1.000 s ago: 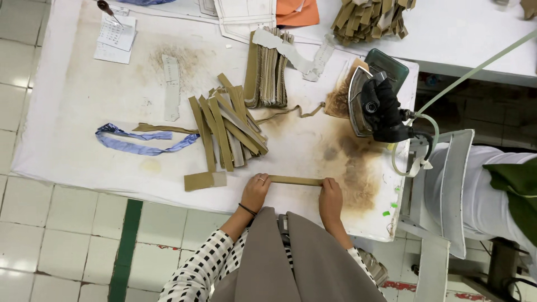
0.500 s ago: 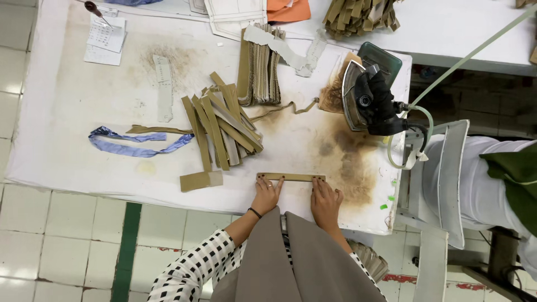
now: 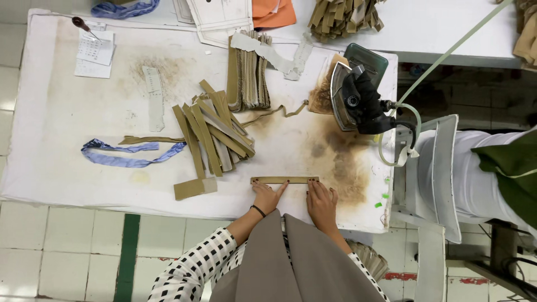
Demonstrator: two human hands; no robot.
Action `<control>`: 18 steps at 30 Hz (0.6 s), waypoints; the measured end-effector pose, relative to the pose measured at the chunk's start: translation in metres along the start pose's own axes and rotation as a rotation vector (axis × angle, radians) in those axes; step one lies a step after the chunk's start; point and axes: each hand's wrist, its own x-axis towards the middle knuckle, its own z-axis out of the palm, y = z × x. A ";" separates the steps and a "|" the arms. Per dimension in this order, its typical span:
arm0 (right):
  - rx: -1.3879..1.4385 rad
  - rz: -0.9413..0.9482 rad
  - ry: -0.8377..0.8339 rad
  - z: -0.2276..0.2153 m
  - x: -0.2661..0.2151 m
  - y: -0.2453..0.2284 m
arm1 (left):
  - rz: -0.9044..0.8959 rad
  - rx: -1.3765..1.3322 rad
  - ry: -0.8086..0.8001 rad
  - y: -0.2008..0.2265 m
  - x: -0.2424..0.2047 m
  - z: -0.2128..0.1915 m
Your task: The person irons multiple beige fabric strips on a white table. They pick up each strip, fold it, and press it with a steam iron before placing it aside. The process is repeated for several strips throughout the clip.
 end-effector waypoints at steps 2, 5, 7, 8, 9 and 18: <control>0.008 0.010 -0.012 -0.005 0.002 0.000 | 0.028 -0.033 -0.124 -0.005 0.005 -0.016; -0.013 -0.039 -0.011 -0.012 0.006 0.000 | 0.065 -0.059 -0.317 -0.006 0.011 -0.028; -0.042 -0.092 0.004 -0.013 0.008 0.001 | 0.080 -0.052 -0.385 -0.005 0.016 -0.029; -0.072 -0.114 0.013 -0.012 0.008 0.002 | 0.092 -0.074 -0.422 -0.004 0.018 -0.027; -0.100 -0.139 0.022 -0.011 0.010 0.002 | 0.101 -0.096 -0.459 -0.004 0.019 -0.026; 0.232 0.001 -0.281 -0.021 0.068 0.030 | 0.104 -0.289 -0.664 -0.012 0.030 -0.027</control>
